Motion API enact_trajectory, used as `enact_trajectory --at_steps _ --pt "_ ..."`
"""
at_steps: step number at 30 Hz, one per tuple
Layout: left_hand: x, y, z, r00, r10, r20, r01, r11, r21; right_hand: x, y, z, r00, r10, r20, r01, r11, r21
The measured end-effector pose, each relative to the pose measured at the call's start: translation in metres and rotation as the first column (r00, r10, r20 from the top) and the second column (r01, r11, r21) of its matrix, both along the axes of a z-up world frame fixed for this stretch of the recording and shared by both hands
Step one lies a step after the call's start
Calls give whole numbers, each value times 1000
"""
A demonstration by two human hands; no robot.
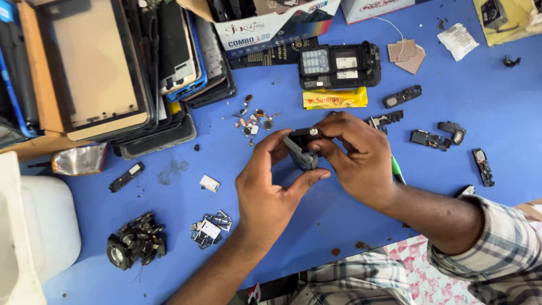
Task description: The person assembles a small electronic device by hand, inserting a circuit board into a housing, attaching a screen, and closing the casing. The person handles the device and its components on a cluttered blue workbench.
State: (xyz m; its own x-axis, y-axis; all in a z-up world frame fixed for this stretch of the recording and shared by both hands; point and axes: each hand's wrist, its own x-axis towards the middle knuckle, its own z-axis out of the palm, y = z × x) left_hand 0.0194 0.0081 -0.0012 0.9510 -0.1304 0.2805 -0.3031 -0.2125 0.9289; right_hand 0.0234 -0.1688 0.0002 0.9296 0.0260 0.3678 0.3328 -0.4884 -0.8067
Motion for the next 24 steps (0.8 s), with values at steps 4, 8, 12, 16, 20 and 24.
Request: enact_trajectory --at_steps 4,8,12,16,20,24 --pt "-1 -1 -1 1000 5 2 -5 1000 -23 -7 2 -4 996 28 -85 -21 996 88" --pt "0 1 -1 1000 4 14 -4 1000 1 -6 -1 -11 974 75 -212 -21 970 244" --pt "1 1 0 1000 1 28 -2 1000 9 -3 -7 -17 941 247 -230 -106 863 494" --pt "1 0 -1 998 -7 56 6 1000 6 -2 -8 -24 916 308 -257 -56 732 679" --pt "-1 0 -2 998 -40 40 43 997 -64 -4 -7 -30 897 380 -224 -39 573 819" --pt "1 0 -4 996 -86 0 85 983 -161 -2 -7 -31 883 437 -175 -89 520 850"
